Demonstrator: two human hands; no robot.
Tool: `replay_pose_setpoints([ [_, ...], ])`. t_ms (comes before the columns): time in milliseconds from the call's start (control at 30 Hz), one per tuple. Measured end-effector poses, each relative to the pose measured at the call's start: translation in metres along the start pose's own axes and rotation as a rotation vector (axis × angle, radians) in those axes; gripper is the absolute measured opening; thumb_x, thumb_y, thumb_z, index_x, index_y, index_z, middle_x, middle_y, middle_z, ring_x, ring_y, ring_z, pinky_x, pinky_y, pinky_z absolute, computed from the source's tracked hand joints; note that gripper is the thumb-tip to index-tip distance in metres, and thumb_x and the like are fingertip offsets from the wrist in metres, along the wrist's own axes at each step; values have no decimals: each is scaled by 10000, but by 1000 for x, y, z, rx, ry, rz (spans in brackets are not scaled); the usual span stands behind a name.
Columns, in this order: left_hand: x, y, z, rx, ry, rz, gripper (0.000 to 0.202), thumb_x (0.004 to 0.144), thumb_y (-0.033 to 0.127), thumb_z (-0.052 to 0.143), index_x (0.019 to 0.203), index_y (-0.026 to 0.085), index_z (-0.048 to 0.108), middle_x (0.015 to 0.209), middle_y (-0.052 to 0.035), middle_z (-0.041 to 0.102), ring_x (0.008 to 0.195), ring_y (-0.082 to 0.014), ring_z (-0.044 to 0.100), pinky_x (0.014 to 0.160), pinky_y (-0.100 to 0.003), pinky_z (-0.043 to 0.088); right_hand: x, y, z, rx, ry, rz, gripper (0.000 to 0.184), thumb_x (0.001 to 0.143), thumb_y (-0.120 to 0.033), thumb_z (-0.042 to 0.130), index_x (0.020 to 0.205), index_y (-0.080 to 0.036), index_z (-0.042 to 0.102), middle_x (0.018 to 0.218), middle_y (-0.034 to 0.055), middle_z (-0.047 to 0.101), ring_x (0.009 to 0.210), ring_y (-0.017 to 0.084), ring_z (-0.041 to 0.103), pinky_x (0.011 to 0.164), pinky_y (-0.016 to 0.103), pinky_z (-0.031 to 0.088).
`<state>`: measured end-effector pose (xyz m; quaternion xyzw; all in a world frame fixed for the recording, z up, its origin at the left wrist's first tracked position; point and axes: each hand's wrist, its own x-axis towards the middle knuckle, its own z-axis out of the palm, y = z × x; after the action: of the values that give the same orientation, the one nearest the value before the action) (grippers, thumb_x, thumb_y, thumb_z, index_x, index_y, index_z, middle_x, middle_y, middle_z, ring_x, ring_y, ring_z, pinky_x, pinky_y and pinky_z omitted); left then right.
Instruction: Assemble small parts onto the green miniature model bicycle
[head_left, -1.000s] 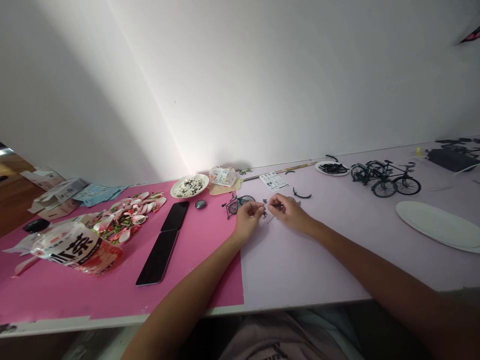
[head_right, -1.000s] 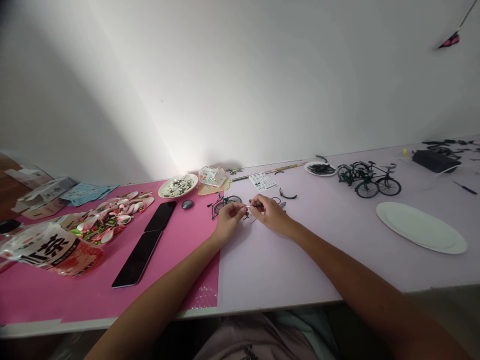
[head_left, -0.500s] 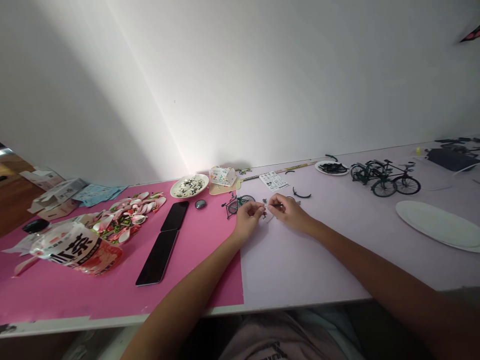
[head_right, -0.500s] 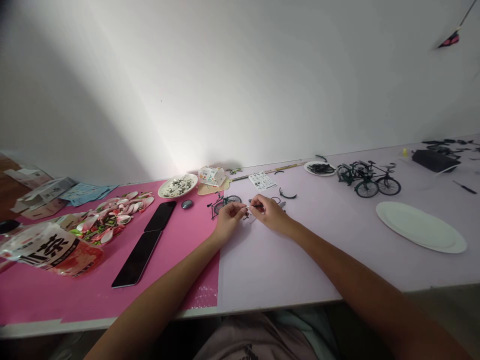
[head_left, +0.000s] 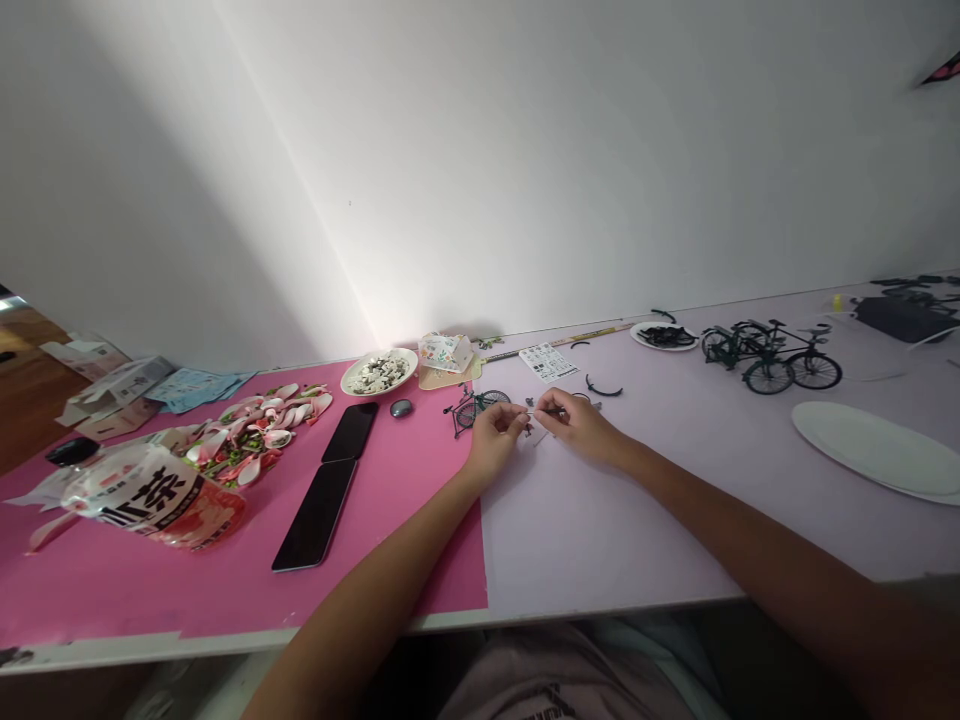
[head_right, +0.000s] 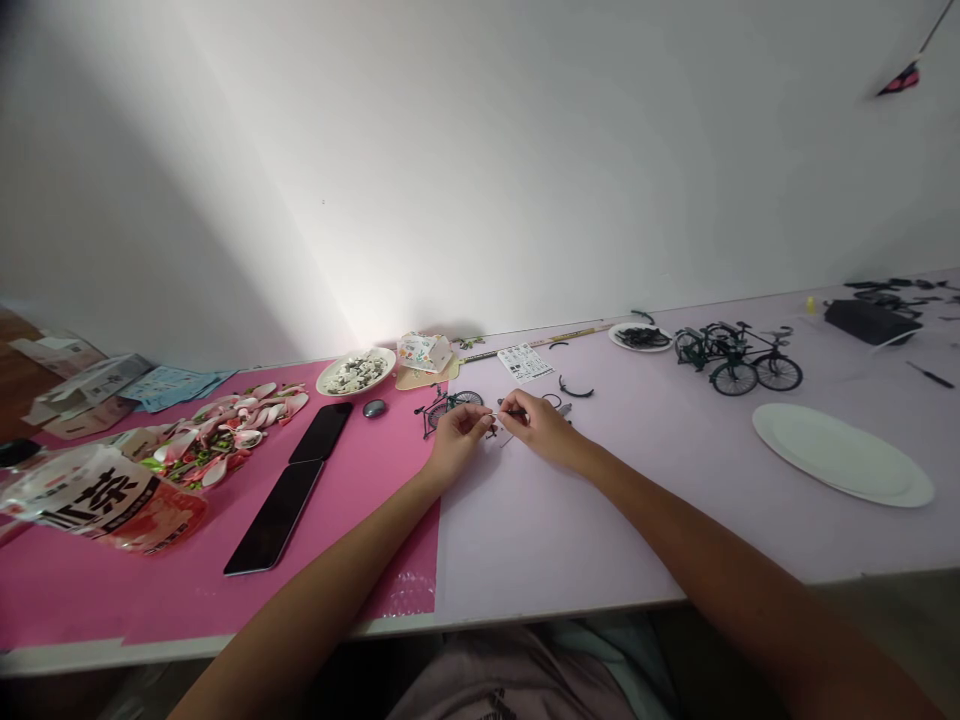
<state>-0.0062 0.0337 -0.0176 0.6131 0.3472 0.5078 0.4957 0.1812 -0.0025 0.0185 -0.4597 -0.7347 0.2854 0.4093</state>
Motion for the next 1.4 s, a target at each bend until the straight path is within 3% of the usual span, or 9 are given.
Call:
replay_pose_setpoints([
  [633, 1, -3, 0, 21, -7, 13, 281, 809, 365, 807, 900, 128, 690, 789, -58, 720, 712, -153, 689, 712, -282, 540, 1, 0, -2, -38, -20, 23, 329, 980, -534, 518, 888, -230, 603, 839, 12, 637, 735, 175, 529, 656, 301, 396],
  [967, 0, -4, 1, 31, -20, 11, 260, 819, 349, 801, 898, 129, 688, 791, -59, 715, 707, -149, 684, 701, -274, 538, 1, 0, -2, -82, -16, 21, 400, 988, -546, 494, 747, -228, 465, 691, -36, 461, 630, 145, 403, 585, 288, 314],
  [1167, -1, 0, 1, 49, -32, 14, 272, 820, 379, 795, 883, 137, 690, 788, -60, 716, 707, -153, 678, 693, -273, 527, 0, 0, -1, -110, 2, 18, 389, 987, -541, 479, 752, -231, 486, 692, -26, 503, 635, 156, 436, 588, 296, 328],
  [1400, -1, 0, 2, 53, -23, 18, 256, 815, 360, 796, 874, 133, 693, 775, -56, 712, 687, -145, 670, 676, -263, 518, -2, 2, 0, -79, -14, 23, 279, 975, -487, 522, 888, -233, 598, 828, 8, 651, 721, 174, 548, 633, 290, 400],
])
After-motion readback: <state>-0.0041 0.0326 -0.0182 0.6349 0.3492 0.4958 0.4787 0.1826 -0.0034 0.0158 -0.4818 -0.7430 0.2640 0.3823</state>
